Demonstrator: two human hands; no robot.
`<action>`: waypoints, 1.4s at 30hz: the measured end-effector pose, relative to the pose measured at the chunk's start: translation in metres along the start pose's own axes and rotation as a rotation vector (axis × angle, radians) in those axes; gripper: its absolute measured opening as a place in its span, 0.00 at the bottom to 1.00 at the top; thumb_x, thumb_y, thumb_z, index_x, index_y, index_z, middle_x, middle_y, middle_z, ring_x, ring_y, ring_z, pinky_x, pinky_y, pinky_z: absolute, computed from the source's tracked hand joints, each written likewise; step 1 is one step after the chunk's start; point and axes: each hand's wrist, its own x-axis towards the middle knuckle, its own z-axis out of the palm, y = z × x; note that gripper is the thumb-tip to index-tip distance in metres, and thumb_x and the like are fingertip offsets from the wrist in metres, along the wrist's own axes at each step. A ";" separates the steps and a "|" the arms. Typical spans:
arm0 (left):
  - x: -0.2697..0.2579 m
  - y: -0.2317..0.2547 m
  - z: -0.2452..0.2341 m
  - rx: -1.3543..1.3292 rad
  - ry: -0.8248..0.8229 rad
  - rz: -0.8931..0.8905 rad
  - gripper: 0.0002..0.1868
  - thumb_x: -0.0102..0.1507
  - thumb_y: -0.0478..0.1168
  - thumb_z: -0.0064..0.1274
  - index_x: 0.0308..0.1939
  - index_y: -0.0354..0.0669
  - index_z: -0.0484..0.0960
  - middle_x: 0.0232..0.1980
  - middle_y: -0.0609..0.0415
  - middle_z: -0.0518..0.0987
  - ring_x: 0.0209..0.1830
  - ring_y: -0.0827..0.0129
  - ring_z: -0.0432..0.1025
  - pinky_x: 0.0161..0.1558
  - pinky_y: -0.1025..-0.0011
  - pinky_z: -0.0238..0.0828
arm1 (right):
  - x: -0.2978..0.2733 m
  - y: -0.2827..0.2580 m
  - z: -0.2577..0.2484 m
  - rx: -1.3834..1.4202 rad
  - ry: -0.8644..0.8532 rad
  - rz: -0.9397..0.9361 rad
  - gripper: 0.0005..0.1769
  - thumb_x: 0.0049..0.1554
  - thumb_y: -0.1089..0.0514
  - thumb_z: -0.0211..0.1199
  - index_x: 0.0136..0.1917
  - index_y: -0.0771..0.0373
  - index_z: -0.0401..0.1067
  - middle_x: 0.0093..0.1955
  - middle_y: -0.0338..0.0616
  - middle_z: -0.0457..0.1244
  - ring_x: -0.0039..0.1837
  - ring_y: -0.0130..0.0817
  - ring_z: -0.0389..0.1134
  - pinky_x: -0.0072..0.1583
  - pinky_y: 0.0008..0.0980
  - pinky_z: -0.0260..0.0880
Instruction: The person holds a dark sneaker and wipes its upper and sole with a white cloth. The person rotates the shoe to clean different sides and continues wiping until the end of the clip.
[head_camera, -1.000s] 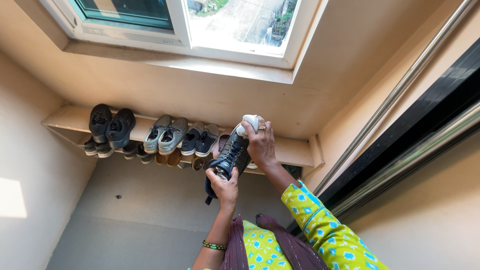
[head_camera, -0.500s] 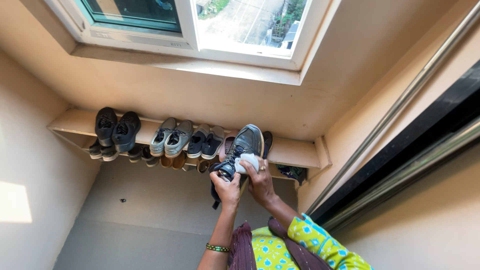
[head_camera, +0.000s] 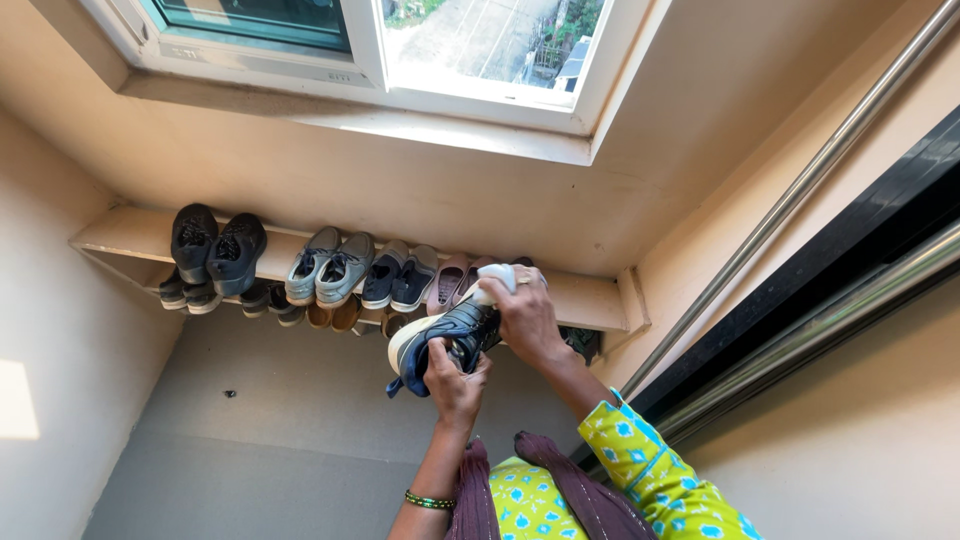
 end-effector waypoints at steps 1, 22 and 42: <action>-0.003 -0.001 -0.001 0.016 -0.044 0.032 0.30 0.49 0.36 0.69 0.50 0.34 0.70 0.42 0.40 0.79 0.38 0.47 0.77 0.43 0.58 0.75 | 0.002 -0.006 0.000 0.052 -0.121 0.012 0.31 0.45 0.70 0.63 0.62 0.54 0.72 0.59 0.59 0.62 0.64 0.58 0.62 0.63 0.54 0.65; -0.030 -0.027 0.004 0.165 -0.251 0.433 0.24 0.52 0.37 0.66 0.47 0.37 0.72 0.40 0.43 0.76 0.39 0.48 0.75 0.42 0.54 0.73 | 0.022 0.010 -0.020 0.470 -0.508 -0.014 0.35 0.37 0.77 0.61 0.55 0.48 0.77 0.58 0.49 0.63 0.65 0.56 0.60 0.65 0.49 0.62; -0.017 -0.048 -0.020 0.215 -0.137 0.422 0.27 0.52 0.36 0.70 0.49 0.37 0.71 0.41 0.41 0.78 0.41 0.44 0.76 0.43 0.54 0.75 | 0.002 0.044 -0.034 0.160 -0.518 0.278 0.28 0.46 0.73 0.65 0.54 0.43 0.77 0.62 0.49 0.64 0.67 0.53 0.63 0.68 0.48 0.64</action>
